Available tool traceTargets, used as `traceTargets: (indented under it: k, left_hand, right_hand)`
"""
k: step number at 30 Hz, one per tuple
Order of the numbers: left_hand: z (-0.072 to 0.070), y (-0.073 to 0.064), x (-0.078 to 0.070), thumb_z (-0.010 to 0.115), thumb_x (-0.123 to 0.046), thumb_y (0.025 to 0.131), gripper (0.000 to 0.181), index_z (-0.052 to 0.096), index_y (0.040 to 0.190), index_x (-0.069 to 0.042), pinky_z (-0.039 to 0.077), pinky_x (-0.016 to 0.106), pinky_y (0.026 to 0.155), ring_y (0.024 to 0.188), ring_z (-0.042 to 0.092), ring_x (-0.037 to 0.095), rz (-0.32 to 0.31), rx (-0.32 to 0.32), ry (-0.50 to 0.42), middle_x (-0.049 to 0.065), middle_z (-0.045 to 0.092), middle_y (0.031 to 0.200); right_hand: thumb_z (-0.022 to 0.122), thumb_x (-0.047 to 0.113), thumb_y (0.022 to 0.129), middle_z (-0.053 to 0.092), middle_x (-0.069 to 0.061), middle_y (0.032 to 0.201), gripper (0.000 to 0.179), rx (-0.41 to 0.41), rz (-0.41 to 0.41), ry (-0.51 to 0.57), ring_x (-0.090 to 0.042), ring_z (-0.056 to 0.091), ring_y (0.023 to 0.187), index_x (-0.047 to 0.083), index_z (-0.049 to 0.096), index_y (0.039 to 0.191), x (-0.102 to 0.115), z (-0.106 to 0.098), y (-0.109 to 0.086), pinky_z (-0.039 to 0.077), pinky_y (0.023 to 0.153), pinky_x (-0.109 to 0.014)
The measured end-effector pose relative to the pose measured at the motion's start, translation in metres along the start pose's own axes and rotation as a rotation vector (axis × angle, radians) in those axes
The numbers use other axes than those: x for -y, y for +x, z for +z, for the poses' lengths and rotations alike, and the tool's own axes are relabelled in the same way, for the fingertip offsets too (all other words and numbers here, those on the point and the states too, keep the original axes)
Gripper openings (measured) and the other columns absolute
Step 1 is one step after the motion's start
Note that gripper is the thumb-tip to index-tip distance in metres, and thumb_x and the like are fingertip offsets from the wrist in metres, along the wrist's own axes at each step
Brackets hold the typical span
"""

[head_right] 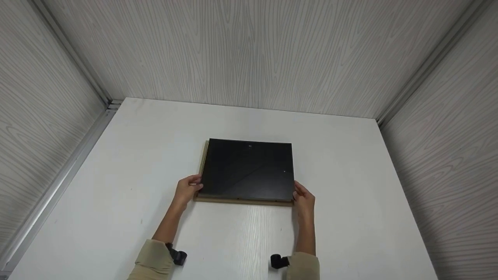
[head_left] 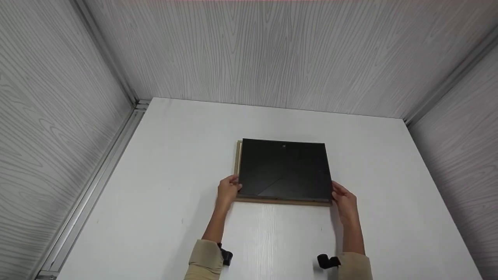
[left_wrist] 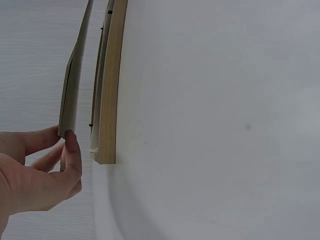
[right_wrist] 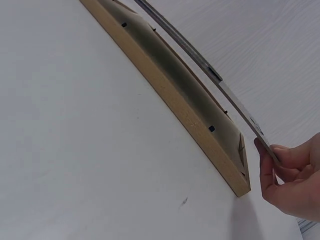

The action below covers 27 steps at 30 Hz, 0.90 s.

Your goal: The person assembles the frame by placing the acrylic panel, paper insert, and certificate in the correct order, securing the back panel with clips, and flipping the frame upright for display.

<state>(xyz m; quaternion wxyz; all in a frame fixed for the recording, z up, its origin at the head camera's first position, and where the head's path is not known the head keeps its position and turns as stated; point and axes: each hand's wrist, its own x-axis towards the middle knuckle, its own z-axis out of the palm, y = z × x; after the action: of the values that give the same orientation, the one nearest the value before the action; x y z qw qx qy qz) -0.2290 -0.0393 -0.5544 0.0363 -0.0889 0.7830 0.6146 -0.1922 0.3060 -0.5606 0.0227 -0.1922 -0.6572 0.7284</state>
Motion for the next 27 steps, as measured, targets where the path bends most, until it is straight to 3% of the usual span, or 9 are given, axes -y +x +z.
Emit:
traceTargets:
  k: [10, 16, 24, 27]
  left_hand:
    - [-0.0011, 0.0033, 0.0064, 0.056, 0.008, 0.083, 0.035, 0.056, 0.117, 0.01, 0.048, 0.036, 0.079, 0.1, 0.056, 0.031, 0.006, -0.003, 0.068, 0.02, 0.06, 0.105]
    - [-0.004, 0.0047, 0.0081, 0.056, 0.007, 0.083, 0.035, 0.055, 0.118, 0.01, 0.048, 0.037, 0.08, 0.102, 0.056, 0.031, 0.016, 0.014, 0.11, 0.021, 0.06, 0.106]
    - [-0.0054, 0.0048, 0.0078, 0.057, 0.006, 0.082, 0.035, 0.057, 0.117, 0.01, 0.047, 0.038, 0.08, 0.098, 0.057, 0.031, 0.024, 0.011, 0.152, 0.019, 0.061, 0.103]
    - [-0.005, 0.0041, 0.0064, 0.058, 0.006, 0.081, 0.035, 0.057, 0.116, 0.01, 0.048, 0.037, 0.077, 0.093, 0.058, 0.029, 0.036, -0.006, 0.182, 0.018, 0.061, 0.099]
  right_hand:
    - [0.037, -0.008, 0.094, 0.035, -0.025, 0.139, 0.043, 0.017, 0.059, -0.051, -0.027, 0.037, 0.124, -0.006, 0.035, 0.137, -0.0019, 0.0042, 0.0036, 0.034, 0.099, -0.032]
    - [0.039, -0.008, 0.094, 0.039, -0.025, 0.136, 0.042, 0.02, 0.041, -0.115, -0.024, 0.046, 0.116, -0.006, 0.038, 0.136, -0.0018, 0.007, 0.0023, 0.043, 0.085, -0.023]
    - [0.039, -0.008, 0.092, 0.041, -0.028, 0.133, 0.042, 0.029, -0.008, -0.266, -0.026, 0.045, 0.113, -0.008, 0.04, 0.134, -0.0008, 0.0081, 0.0014, 0.042, 0.075, -0.016]
    - [0.041, -0.008, 0.092, 0.042, -0.028, 0.131, 0.042, 0.03, -0.011, -0.303, -0.022, 0.05, 0.104, -0.007, 0.04, 0.134, -0.0016, 0.0075, 0.0017, 0.043, 0.071, -0.017]
